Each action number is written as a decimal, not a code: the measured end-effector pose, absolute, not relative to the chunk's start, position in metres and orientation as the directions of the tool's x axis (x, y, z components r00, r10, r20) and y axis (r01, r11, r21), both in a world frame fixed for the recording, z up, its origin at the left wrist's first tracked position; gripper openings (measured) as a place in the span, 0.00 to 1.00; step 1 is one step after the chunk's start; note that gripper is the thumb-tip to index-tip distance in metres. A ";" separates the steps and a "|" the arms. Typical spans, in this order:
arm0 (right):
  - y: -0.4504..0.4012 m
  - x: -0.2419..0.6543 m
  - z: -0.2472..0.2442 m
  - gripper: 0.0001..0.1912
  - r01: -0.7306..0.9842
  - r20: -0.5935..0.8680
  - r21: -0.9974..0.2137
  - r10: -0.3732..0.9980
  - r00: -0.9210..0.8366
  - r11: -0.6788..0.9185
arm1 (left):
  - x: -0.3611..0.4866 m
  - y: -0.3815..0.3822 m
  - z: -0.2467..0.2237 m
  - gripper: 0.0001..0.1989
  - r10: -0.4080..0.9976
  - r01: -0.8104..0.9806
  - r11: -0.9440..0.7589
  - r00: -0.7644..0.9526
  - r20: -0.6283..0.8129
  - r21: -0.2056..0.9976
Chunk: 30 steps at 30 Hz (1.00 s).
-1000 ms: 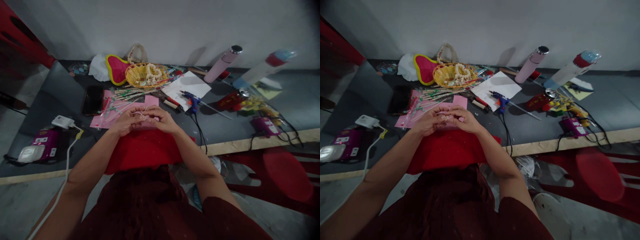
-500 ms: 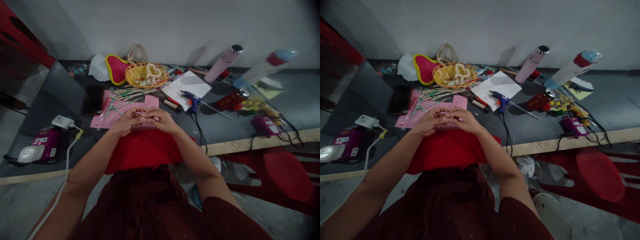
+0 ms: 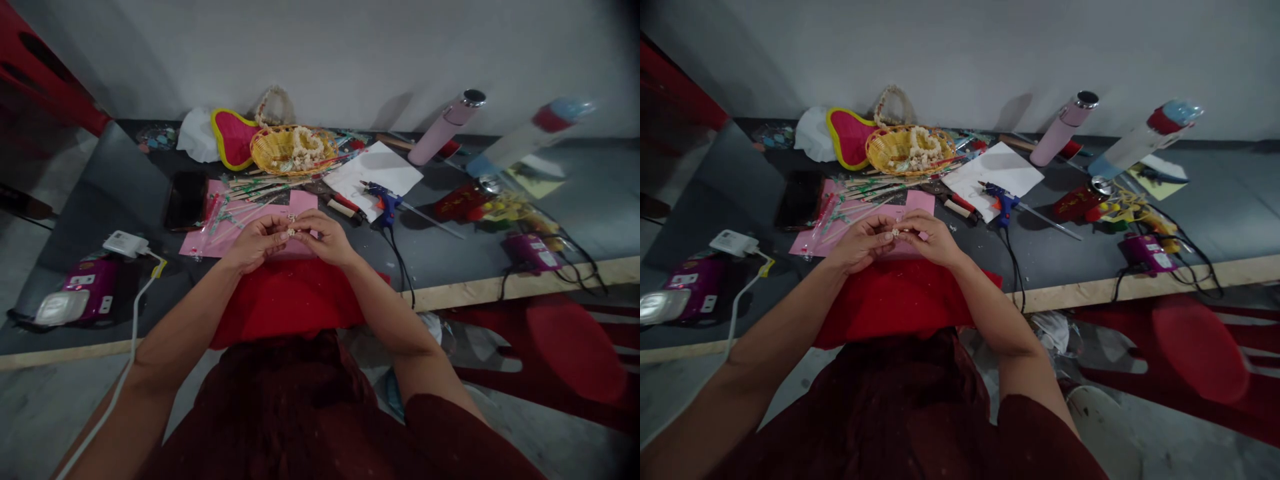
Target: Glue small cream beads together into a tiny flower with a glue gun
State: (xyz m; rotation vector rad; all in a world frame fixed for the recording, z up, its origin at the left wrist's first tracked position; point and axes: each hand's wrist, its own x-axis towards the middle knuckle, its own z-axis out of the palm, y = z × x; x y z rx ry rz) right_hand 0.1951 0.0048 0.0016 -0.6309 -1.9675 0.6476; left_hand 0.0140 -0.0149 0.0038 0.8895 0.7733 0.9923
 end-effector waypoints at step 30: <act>0.007 0.197 -0.003 0.09 0.292 0.608 -0.640 0.701 -0.373 0.711 | 0.016 -0.012 -0.007 0.14 0.991 -0.124 -0.094 0.078 0.104 0.988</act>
